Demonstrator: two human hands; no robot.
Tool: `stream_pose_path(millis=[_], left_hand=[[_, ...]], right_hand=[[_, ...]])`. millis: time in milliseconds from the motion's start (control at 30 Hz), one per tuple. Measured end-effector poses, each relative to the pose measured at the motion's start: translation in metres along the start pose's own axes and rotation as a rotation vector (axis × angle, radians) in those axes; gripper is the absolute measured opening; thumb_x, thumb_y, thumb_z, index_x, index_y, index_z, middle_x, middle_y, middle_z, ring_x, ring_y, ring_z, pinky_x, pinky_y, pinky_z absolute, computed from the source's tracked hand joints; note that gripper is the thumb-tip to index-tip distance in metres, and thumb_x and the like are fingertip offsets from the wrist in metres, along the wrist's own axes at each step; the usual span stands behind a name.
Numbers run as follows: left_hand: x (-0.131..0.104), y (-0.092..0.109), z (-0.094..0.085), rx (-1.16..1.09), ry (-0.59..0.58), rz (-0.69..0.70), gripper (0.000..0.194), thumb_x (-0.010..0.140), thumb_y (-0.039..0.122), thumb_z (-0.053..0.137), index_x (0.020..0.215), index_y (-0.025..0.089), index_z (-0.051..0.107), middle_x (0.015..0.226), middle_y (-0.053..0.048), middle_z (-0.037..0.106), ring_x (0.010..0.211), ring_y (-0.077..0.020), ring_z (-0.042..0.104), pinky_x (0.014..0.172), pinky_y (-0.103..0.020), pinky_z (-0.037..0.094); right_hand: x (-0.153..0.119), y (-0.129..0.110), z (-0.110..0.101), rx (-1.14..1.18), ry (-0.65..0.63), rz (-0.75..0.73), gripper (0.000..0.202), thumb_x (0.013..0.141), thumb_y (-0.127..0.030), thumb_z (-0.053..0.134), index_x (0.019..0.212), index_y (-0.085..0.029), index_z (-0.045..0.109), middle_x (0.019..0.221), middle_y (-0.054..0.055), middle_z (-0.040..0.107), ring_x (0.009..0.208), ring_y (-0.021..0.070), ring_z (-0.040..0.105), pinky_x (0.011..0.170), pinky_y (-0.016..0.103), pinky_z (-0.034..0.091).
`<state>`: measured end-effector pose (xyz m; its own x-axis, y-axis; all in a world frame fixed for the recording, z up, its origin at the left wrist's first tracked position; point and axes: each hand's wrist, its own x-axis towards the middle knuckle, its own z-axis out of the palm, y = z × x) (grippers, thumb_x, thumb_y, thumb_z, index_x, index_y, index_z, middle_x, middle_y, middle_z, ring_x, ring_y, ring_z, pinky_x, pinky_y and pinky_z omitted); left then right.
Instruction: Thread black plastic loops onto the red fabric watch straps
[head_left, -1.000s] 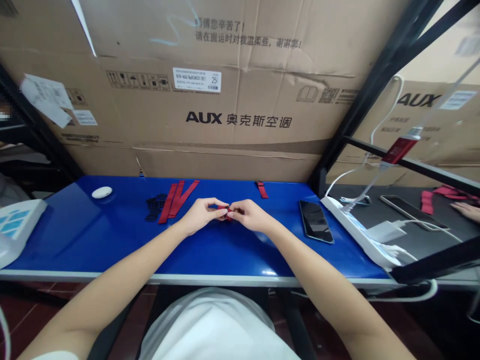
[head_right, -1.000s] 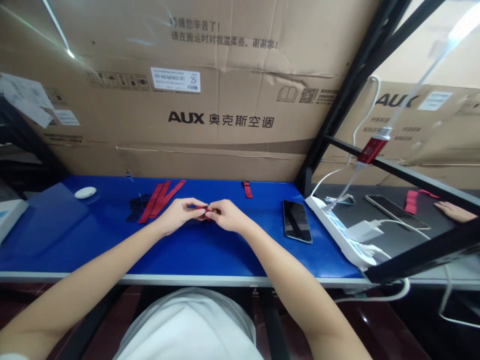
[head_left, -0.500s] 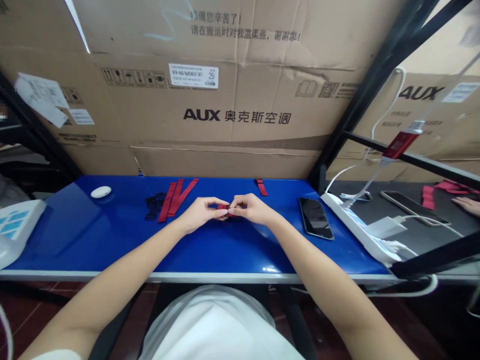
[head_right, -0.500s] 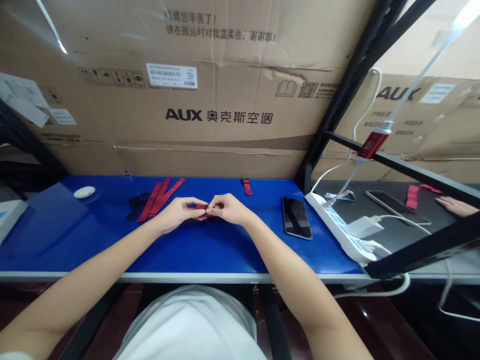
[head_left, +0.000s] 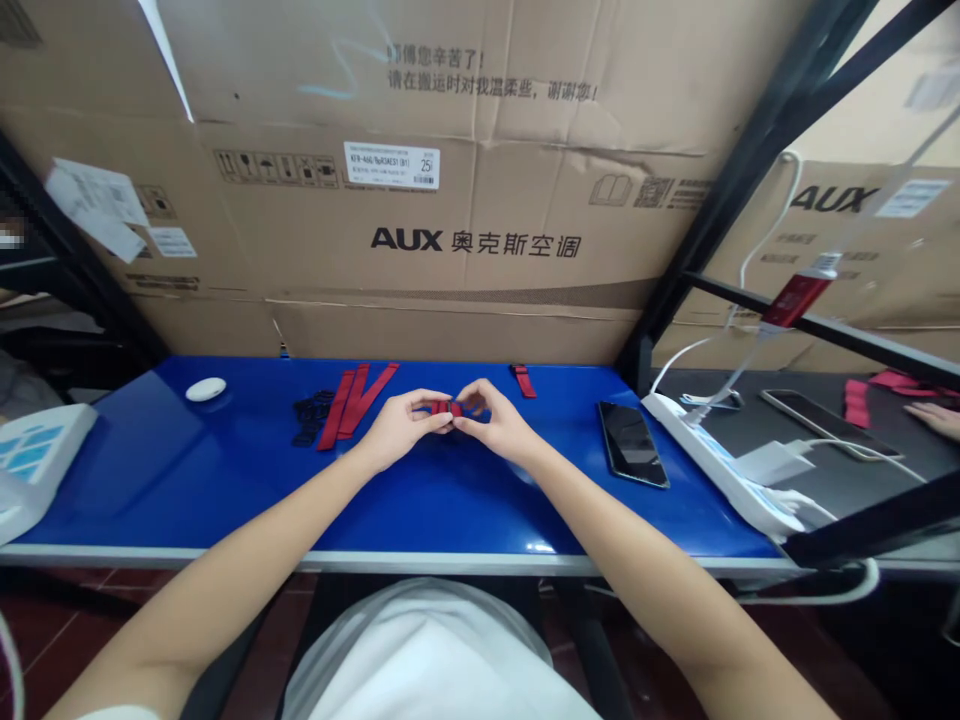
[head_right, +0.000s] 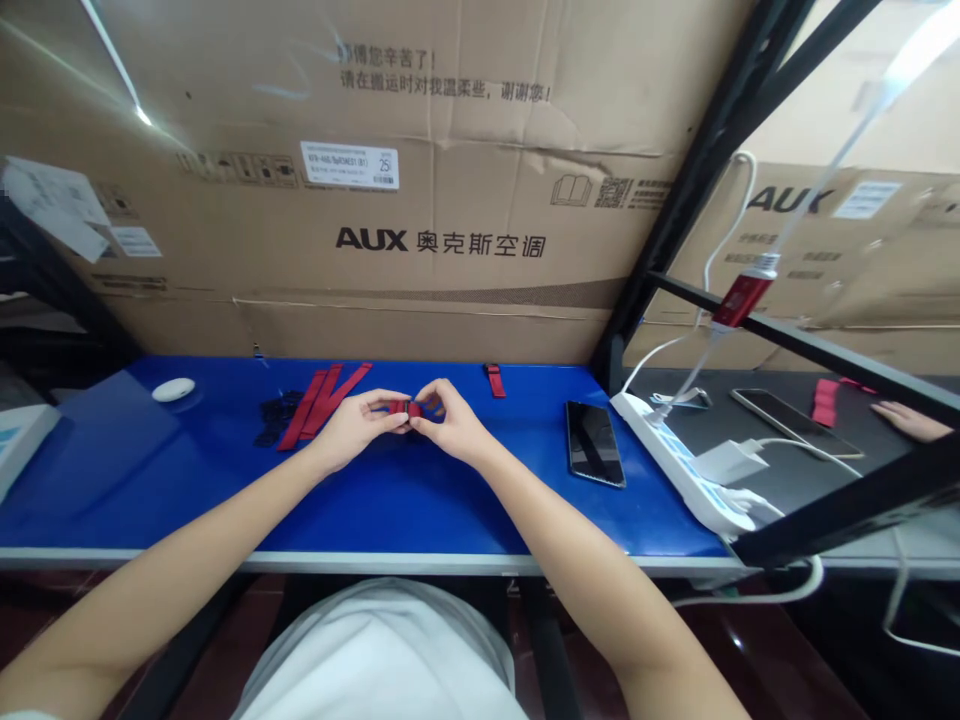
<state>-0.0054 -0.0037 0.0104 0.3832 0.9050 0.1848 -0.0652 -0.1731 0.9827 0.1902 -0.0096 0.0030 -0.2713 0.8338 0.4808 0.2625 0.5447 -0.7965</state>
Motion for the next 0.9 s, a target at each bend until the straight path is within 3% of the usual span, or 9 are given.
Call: stream_pose_path(millis=[100, 333, 533, 767, 900], left_hand=[[-0.001, 0.003, 0.001, 0.064, 0.040, 0.059, 0.047, 0.065, 0.038, 0.084, 0.099, 0.013, 0.062, 0.095, -0.008, 0.073, 0.077, -0.0203, 0.071, 0.078, -0.038, 0.059], [-0.009, 0.003, -0.003, 0.392, 0.060, 0.173, 0.042, 0.070, 0.044, 0.078, 0.101, 0.019, 0.064, 0.079, -0.003, 0.072, 0.069, -0.0190, 0.070, 0.072, -0.032, 0.057], [-0.012, 0.003, -0.006, 0.531, 0.087, 0.242, 0.040, 0.074, 0.047, 0.075, 0.102, 0.021, 0.066, 0.087, -0.003, 0.073, 0.074, -0.0184, 0.069, 0.074, -0.029, 0.056], [-0.014, 0.009, -0.007, 0.633, 0.071, 0.368, 0.035, 0.078, 0.045, 0.072, 0.102, 0.020, 0.069, 0.089, -0.004, 0.073, 0.073, -0.0173, 0.069, 0.074, -0.029, 0.057], [-0.015, 0.010, -0.006, 0.580, 0.097, 0.433, 0.034, 0.077, 0.044, 0.073, 0.099, 0.019, 0.068, 0.091, -0.005, 0.072, 0.076, -0.0178, 0.070, 0.075, -0.030, 0.059]], right_hand=[[-0.002, -0.006, -0.001, -0.035, -0.002, -0.092, 0.036, 0.076, -0.034, 0.072, 0.107, -0.020, 0.058, 0.108, 0.007, 0.063, 0.098, 0.0197, 0.061, 0.089, 0.036, 0.048], [-0.005, -0.016, 0.000, -0.053, -0.024, -0.124, 0.030, 0.080, -0.038, 0.070, 0.104, -0.020, 0.065, 0.100, 0.006, 0.064, 0.088, 0.0182, 0.062, 0.084, 0.033, 0.051], [-0.005, -0.021, -0.003, -0.070, -0.015, -0.099, 0.030, 0.078, -0.038, 0.072, 0.100, -0.019, 0.064, 0.097, 0.006, 0.066, 0.086, 0.0186, 0.062, 0.084, 0.034, 0.051], [-0.007, -0.019, 0.000, -0.026, -0.027, -0.128, 0.050, 0.079, -0.033, 0.073, 0.126, -0.023, 0.058, 0.113, 0.008, 0.068, 0.098, 0.0194, 0.064, 0.092, 0.036, 0.049], [-0.007, -0.020, 0.001, -0.049, 0.042, -0.168, 0.044, 0.078, -0.036, 0.074, 0.119, -0.023, 0.064, 0.112, 0.008, 0.068, 0.102, 0.0217, 0.064, 0.095, 0.038, 0.049]])
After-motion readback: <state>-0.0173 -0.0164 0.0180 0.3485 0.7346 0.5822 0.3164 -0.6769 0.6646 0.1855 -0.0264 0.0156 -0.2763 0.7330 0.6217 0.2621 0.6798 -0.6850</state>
